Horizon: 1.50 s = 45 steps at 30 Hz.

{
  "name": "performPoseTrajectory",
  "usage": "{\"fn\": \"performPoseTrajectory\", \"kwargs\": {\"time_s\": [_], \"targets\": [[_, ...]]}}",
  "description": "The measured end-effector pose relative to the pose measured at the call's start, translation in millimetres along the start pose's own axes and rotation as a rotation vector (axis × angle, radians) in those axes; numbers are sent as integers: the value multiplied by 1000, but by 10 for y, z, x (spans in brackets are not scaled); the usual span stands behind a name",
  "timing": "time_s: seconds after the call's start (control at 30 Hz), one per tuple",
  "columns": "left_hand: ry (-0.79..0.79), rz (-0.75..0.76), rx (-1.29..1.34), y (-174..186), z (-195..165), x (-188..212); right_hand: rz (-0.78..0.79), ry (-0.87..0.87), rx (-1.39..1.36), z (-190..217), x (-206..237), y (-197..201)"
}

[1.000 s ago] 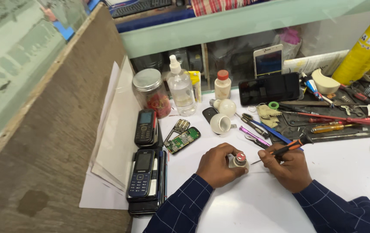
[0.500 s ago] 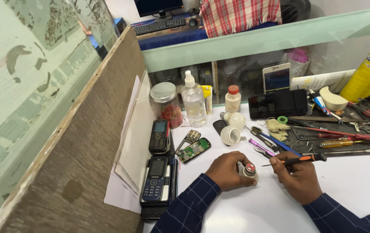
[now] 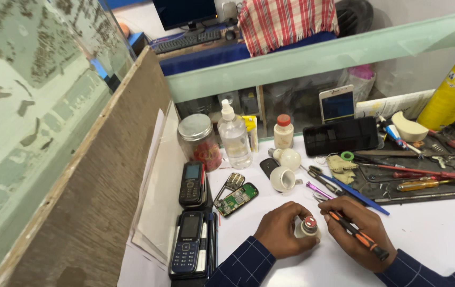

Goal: The person uses tweezers and a screwdriver to adjust components on an LED light bulb module, then uses a soldering iron to reflow solder on the bulb's base contacts. The person repeatedly handles the bulb and tools on a cluttered workbench.

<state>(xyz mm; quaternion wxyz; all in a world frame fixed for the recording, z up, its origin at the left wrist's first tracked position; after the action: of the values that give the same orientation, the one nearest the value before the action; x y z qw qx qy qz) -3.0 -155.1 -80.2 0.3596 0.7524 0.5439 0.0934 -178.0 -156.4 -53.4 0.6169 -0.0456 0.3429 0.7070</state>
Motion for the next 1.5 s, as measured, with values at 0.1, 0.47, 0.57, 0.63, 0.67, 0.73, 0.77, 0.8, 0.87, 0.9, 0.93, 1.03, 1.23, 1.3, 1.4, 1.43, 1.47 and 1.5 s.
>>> {"fn": "performPoseTrajectory", "kwargs": {"time_s": [0.1,0.47,0.57,0.63,0.67,0.73,0.77,0.8,0.87,0.9,0.93,1.03,1.23,1.3,1.4,1.43,1.47,1.5], "targets": [[-11,-43,9,21,-9,5,-30,62,-28,-3,65,6],[25,-21,62,-30,-77,-3,27,-284,-264,-486,363,97],[37,-24,87,-22,-94,-24,57,-222,-235,-358,326,71],[55,-15,108,-29,-83,-24,94,-116,-158,-224,300,56],[64,-6,119,-32,-69,-22,81,-88,-151,-181,291,65],[70,-1,135,-24,-47,-19,55,-30,-140,-109,282,72],[68,-5,141,-22,-43,-19,68,-26,-111,-103,272,44],[64,-8,146,-19,-41,-18,80,-23,-82,-100,265,17],[81,0,154,-25,-27,-11,83,-35,-56,-110,255,-14],[87,5,158,-31,-22,-15,73,-47,-60,-117,250,-14],[84,2,156,-33,-26,-22,64,-57,-64,-121,246,-14],[75,-8,161,-30,-32,-26,70,-34,-101,-83,246,-20],[91,18,162,-41,-15,-38,45,-12,-116,-19,241,-7],[113,22,177,-40,-3,-26,69,-58,-93,-43,235,-29],[83,18,171,-40,-24,-41,57,-78,-98,-40,236,-15],[84,19,168,-38,-21,-40,46,-73,-110,-32,236,-8],[86,19,165,-37,-18,-37,63,-78,-85,-34,236,-22],[89,20,162,-38,-15,-33,79,-85,-60,-36,239,-36]]}}
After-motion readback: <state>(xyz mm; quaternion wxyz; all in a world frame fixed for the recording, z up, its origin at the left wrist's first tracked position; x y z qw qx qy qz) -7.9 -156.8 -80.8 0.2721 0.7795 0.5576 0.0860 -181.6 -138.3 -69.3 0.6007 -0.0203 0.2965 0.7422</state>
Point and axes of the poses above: each hand's wrist, its own x-axis away from the middle knuckle, its own y-axis out of the back of the hand, z = x × y, the point moved 7 cm from there along -x, towards the middle knuckle, and after that the axes turned 1 degree about -y, right-handed, at the moved point
